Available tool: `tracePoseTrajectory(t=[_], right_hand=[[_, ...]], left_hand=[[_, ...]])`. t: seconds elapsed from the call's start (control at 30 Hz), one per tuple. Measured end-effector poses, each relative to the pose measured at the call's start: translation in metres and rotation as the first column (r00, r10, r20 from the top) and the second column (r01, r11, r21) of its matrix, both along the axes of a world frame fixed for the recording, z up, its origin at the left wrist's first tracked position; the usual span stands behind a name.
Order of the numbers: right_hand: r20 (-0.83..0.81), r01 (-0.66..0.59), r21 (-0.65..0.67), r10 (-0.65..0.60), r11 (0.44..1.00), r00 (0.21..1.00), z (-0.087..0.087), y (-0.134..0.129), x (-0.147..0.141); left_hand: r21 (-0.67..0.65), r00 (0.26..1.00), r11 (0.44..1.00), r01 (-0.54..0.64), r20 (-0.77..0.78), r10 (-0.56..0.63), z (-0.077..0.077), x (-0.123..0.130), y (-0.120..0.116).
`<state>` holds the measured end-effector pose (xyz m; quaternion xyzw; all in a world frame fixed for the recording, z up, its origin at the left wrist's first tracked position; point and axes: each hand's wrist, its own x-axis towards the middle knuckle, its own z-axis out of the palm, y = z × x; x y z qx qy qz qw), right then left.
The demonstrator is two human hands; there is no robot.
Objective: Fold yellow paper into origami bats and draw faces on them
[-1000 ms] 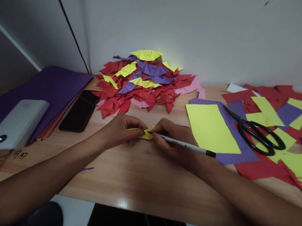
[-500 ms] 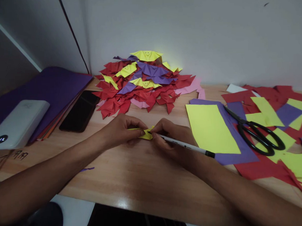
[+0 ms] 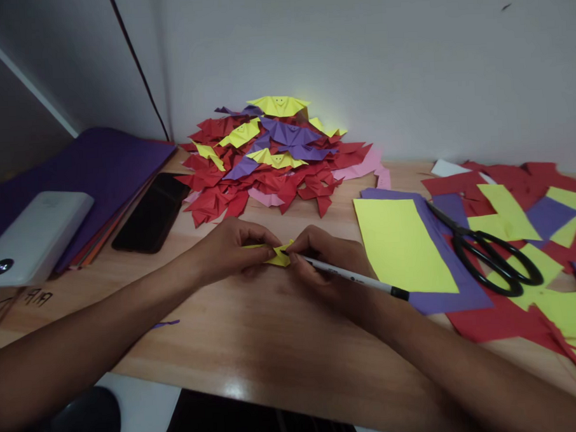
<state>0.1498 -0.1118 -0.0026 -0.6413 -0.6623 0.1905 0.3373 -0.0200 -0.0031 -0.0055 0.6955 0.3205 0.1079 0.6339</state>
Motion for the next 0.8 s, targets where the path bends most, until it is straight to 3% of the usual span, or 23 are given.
tracePoseTrajectory(t=[0.2, 0.8], right_hand=[[-0.036, 0.022, 0.048, -0.021, 0.999, 0.999, 0.0009, -0.0017, 0.0034], [-0.012, 0.026, 0.016, -0.026, 1.000, 1.000, 0.0036, -0.0006, 0.0018]], left_hand=[[0.001, 1.000, 1.000, -0.006, -0.013, 0.006, 0.0020, 0.0004, 0.0001], [-0.051, 0.999, 0.998, -0.033, -0.042, 0.030, 0.0074, 0.0014, -0.0006]])
